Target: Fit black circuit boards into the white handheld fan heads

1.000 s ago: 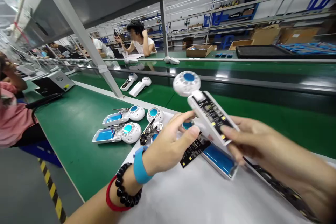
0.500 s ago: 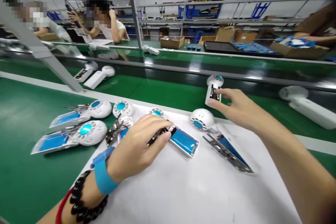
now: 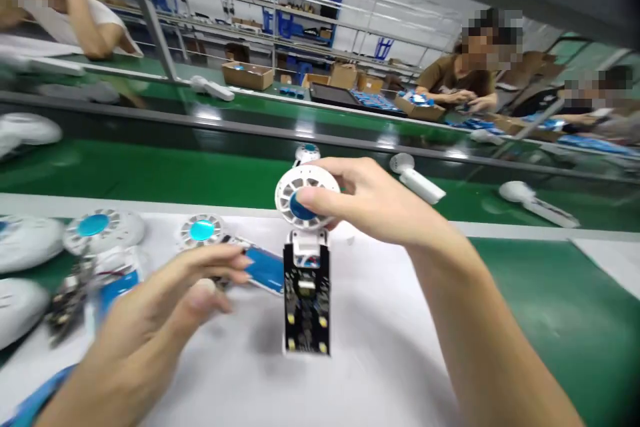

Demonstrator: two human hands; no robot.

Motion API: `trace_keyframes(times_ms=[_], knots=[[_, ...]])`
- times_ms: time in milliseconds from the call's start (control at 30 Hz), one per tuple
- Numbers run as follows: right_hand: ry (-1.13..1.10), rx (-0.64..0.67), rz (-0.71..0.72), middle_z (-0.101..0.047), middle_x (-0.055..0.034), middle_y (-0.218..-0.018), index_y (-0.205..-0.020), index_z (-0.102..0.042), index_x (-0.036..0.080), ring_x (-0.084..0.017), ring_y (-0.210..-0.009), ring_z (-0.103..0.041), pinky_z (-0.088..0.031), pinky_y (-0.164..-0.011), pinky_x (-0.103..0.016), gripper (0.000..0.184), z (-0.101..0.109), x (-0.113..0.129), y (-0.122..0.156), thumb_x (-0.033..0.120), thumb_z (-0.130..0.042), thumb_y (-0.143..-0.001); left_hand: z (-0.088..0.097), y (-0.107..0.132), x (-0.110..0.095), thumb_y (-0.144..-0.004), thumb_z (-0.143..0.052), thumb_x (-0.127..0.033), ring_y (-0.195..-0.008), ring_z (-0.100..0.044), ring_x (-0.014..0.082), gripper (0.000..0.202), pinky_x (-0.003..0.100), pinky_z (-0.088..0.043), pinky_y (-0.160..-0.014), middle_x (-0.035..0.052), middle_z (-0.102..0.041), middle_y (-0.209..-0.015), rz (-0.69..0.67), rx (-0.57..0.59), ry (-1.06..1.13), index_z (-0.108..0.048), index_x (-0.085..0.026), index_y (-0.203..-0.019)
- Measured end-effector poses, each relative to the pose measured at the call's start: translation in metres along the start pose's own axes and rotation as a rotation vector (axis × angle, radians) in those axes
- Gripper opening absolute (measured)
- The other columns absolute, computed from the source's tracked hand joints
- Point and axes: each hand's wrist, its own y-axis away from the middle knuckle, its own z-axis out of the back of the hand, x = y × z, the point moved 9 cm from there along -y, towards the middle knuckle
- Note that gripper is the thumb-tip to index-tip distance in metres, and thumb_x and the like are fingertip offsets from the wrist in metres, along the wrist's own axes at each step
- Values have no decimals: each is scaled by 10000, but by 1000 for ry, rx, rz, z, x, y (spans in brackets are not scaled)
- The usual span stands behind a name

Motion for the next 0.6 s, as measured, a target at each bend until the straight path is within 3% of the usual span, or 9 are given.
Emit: trace_keyframes(times_ms=[67, 133, 200, 300, 400, 533, 600], knots=[[-198, 22, 57, -705, -22, -927, -991, -697, 187, -153, -794, -672, -574, -641, -224, 237, -16, 13, -1, 405, -632, -924, -19, 1, 0, -930, -438, -624, -905, -696, 252, 509, 299, -600, -573, 89, -689, -1178, 145, 132, 326, -556, -328, -1328], [-331, -25, 87, -722, -25, -967, -1065, -692, 207, -166, -837, -697, -608, -692, -245, 250, -29, 17, -4, 410, -643, -928, -48, 8, -1, -889, -403, -723, -732, -704, 235, 646, 252, -536, -441, 128, -721, -1001, 305, 372, 550, -649, -219, -1210], [-342, -129, 97, -726, -35, -1047, -1140, -680, 235, -189, -892, -710, -625, -728, -259, 321, -34, 13, -9, 456, -668, -906, -61, 14, 6, -821, -320, -840, -569, -668, 193, 809, 198, -436, -342, 115, -712, -826, 483, 438, 705, -713, -158, -1004], [-161, -261, 61, -719, -54, -1109, -1185, -670, 269, -220, -902, -717, -632, -699, -269, 444, -37, 0, -12, 593, -627, -886, -38, 4, 25, -748, -418, -879, -449, -614, 144, 813, 180, -446, -366, 80, -656, -615, 515, 130, 687, -688, -113, -786], [-73, -287, 7, -739, -53, -909, -1091, -685, 255, -215, -739, -706, -615, -584, -274, 502, -43, -10, -11, 685, -598, -847, -25, -2, 31, -713, -406, -911, -382, -554, 137, 852, 170, -351, -278, 83, -632, -550, 496, 1, 685, -663, -101, -772], [-229, -94, -11, -724, -6, -821, -923, -676, 247, -171, -705, -689, -573, -567, -210, 286, -74, -7, -11, 524, -691, -855, -13, -8, 29, -743, -433, -876, -397, -549, 136, 804, 180, -389, -278, 70, -647, -582, 409, -106, 674, -654, -111, -849], [-278, -65, -5, -706, 17, -765, -833, -666, 236, -125, -656, -666, -538, -552, -163, 203, -81, -3, -12, 429, -676, -893, -11, -8, 29, -747, -452, -864, -418, -575, 154, 786, 192, -416, -286, 64, -657, -608, 379, -136, 643, -651, -123, -917]])
